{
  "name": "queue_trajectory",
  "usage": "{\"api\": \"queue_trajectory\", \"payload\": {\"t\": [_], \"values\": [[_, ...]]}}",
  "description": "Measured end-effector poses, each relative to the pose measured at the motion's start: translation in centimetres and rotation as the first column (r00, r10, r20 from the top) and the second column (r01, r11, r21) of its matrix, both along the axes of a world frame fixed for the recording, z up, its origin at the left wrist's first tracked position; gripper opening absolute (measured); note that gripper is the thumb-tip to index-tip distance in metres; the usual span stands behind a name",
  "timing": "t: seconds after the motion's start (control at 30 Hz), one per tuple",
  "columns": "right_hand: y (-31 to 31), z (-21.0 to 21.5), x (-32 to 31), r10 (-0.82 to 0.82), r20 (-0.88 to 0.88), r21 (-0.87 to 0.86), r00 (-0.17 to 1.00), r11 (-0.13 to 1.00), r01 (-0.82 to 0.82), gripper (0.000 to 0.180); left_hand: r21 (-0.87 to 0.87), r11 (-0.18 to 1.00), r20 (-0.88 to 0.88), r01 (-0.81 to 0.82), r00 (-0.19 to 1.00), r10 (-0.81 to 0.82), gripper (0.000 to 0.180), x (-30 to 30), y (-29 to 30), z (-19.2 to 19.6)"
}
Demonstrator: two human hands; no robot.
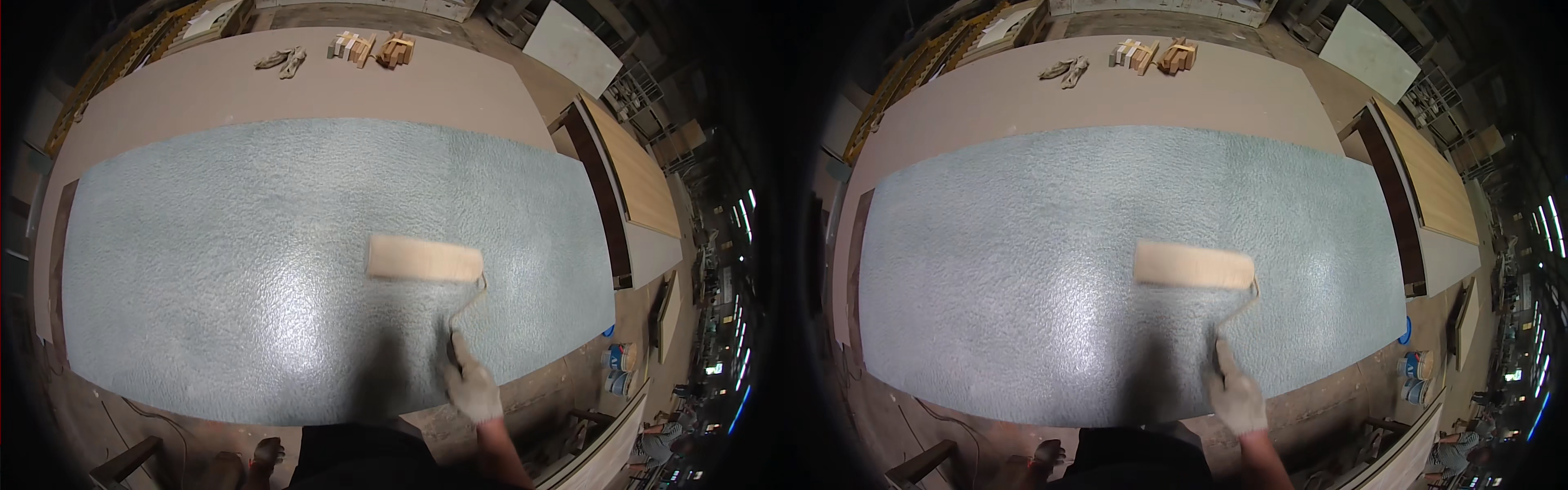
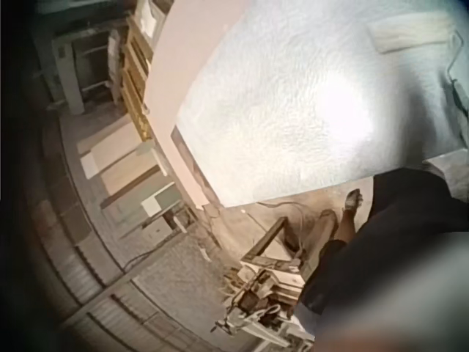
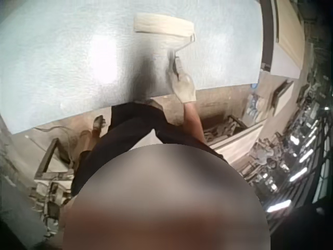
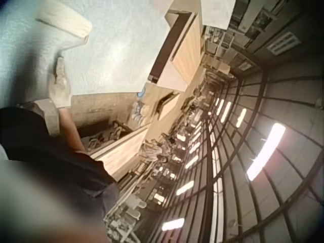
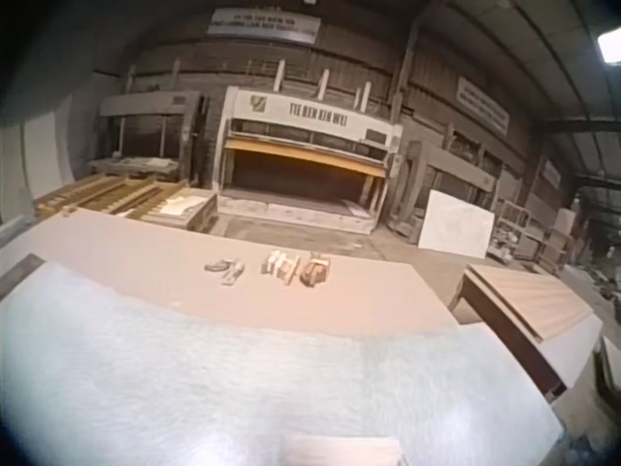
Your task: Applying white paint to a large wooden panel using a paint roller.
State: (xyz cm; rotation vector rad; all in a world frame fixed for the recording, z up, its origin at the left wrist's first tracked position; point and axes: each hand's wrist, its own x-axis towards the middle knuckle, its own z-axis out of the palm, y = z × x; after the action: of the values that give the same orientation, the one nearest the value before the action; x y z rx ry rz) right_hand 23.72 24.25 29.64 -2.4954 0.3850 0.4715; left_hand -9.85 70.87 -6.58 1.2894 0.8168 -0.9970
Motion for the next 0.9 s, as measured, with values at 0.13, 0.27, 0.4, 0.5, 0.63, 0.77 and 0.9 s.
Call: {"api": "queue_trajectory", "payload": {"t": [0.13,0.27,0.4,0.5,0.63,0.77,0.9], "values": [[-1.1,-4.5,12.3,-0.026,0.076,-0.02,0.997,0.999,0.027,0.07,0.066,0.859,-0.159,-0.508,0.844,0.512,0.01,5.3,-0.4,3.3],[-4.5,-9.0,27.0,0.041,0.288,-0.144,0.957,0.99,0.001,0.072,0.328,0.765,-0.054,-0.555,0.797,0.602,0.009,7.1,0.1,3.4],[-3.4,-5.4,34.9,-0.054,0.085,0.041,0.995,0.998,0.051,0.064,0.352,0.792,0.067,-0.499,0.857,0.511,0.016,6.3,4.9,1.9],[-3.6,-4.2,32.0,-0.076,0.05,0.103,0.996,0.992,0.07,0.062,0.405,0.738,0.159,-0.54,0.836,0.524,0.022,7.3,6.2,1.7],[-6.1,-4.0,18.6,0.056,0.089,-0.102,0.994,0.994,-0.046,0.071,0.364,0.853,0.016,-0.374,0.918,0.396,0.03,10.8,3.4,3.8],[-2.1,-0.9,4.4,-0.016,-0.093,-0.072,0.995,0.997,0.01,0.066,0.306,0.935,-0.136,-0.178,0.964,0.228,0.022,7.5,2.9,2.7],[1.7,1.1,-3.2,-0.239,-0.347,-0.046,0.907,0.97,0.238,0.06,-0.341,0.808,-0.417,-0.481,0.848,0.328,0.029,3.4,5.4,0.1]]}}
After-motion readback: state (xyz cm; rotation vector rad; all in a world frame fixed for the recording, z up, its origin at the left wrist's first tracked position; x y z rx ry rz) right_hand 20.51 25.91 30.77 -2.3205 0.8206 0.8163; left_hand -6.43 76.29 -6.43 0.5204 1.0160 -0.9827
